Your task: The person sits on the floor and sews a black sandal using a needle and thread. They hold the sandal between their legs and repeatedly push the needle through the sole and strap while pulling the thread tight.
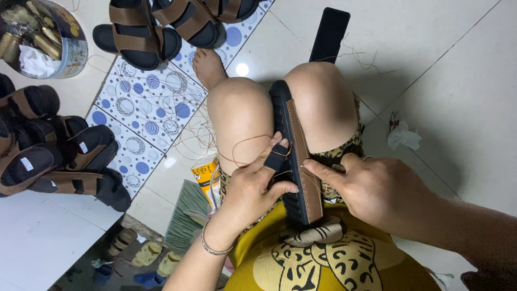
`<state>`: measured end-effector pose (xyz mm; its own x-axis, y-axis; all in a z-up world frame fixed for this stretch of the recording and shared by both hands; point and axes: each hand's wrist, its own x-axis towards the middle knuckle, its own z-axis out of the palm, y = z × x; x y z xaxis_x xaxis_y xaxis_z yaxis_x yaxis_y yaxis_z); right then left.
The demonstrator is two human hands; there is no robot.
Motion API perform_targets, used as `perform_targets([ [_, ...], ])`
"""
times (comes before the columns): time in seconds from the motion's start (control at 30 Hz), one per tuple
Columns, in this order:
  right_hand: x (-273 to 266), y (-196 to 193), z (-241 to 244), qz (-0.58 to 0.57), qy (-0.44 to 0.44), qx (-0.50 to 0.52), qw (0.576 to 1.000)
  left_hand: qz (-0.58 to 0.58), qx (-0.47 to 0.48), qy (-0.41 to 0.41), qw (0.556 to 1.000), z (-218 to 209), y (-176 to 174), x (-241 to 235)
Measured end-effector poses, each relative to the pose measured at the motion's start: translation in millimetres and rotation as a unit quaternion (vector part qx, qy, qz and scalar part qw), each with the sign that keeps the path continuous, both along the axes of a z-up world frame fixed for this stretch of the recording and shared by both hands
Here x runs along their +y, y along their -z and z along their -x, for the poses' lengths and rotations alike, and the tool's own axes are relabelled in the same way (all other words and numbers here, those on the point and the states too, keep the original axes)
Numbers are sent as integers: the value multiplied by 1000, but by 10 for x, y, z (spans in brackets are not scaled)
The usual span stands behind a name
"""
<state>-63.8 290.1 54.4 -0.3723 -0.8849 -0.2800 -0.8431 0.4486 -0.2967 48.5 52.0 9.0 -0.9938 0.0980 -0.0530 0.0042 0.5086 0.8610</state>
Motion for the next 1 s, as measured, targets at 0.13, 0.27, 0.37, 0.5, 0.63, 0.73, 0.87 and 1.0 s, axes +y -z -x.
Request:
perform_targets([
  [0.13,-139,42,116,37,-5,-29,999,10,16,-15,1000,-50,109,-24],
  [0.27,-398,105,209,57,59,-214,973,12,11,-38,999,9,75,-38],
  [0.37,-409,208,224,20,76,-259,963,-7,-13,-67,998,108,-42,-41],
  [0.5,-273,247,160,66,156,-304,937,-224,-153,-254,928,-403,439,-122],
  [0.63,-165,267,185,85,173,-296,936,94,-140,-317,933,-682,423,-1392],
  [0.73,-182,259,147,152,120,-222,956,544,-86,-331,766,-699,197,-1575],
  [0.87,-252,192,138,170,99,-225,954,311,8,-147,939,-120,-120,-377],
  [1.0,-176,250,107,148,107,-184,966,210,157,24,965,-107,-191,-25],
])
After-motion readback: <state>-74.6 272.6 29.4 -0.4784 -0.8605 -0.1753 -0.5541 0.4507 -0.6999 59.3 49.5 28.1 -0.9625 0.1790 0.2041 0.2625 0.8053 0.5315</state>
